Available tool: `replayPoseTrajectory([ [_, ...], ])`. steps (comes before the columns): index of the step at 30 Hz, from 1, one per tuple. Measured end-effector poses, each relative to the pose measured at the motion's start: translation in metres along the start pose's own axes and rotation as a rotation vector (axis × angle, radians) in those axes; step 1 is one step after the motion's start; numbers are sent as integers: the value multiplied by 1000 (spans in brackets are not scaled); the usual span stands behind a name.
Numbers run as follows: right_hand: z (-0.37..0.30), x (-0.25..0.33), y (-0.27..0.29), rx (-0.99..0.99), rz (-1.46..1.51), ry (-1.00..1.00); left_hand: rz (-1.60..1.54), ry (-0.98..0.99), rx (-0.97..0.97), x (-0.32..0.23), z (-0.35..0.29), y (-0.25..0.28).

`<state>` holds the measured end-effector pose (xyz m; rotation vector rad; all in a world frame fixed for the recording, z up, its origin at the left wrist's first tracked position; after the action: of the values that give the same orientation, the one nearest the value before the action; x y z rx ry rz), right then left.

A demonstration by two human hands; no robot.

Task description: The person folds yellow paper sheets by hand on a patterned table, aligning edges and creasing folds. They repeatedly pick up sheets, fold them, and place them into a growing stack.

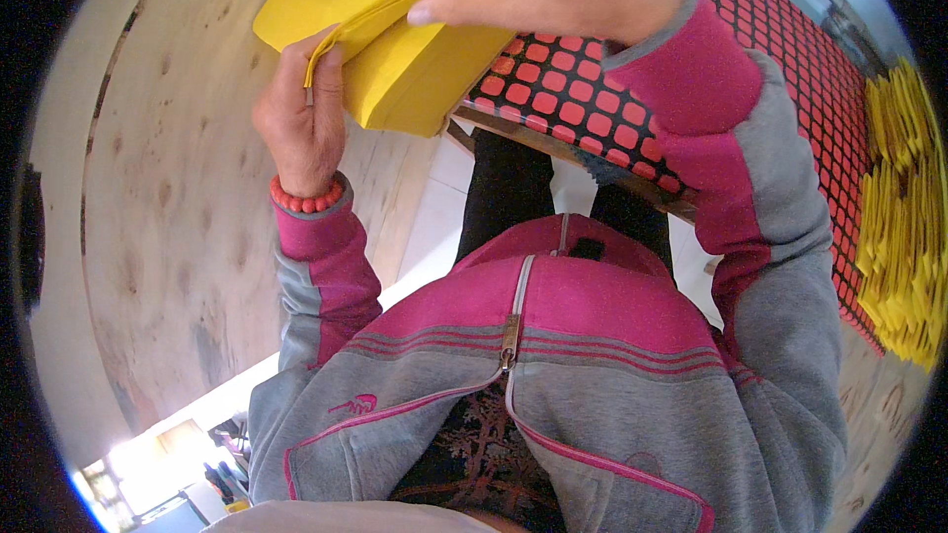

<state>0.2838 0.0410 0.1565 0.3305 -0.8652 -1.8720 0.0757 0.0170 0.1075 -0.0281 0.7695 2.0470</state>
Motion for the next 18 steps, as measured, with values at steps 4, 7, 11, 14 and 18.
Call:
replayPoseTrajectory([
  [4,-5,-7,-25,64,-29,-106,-6,110,-9,5,-3,1],
  [7,-7,-12,-34,45,-53,-60,-40,137,18,7,-2,0],
  [11,-10,-15,-38,18,-176,24,-8,38,46,3,3,-4],
  [14,-11,-16,-40,25,-191,35,-18,73,47,9,5,-6],
  [18,-11,-19,-40,32,-149,24,-3,104,21,12,3,-6],
])
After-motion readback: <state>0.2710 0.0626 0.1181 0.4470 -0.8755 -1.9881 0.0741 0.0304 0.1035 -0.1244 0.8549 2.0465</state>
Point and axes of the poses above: each hand's wrist, its own z-axis towards the middle knuckle, its own y-axis out of the back of the hand, x = y × z, the point moved 7 cm from there along z, towards the middle knuckle, and after that the axes turned 4 degrees about -z, right-handed, at the moved point
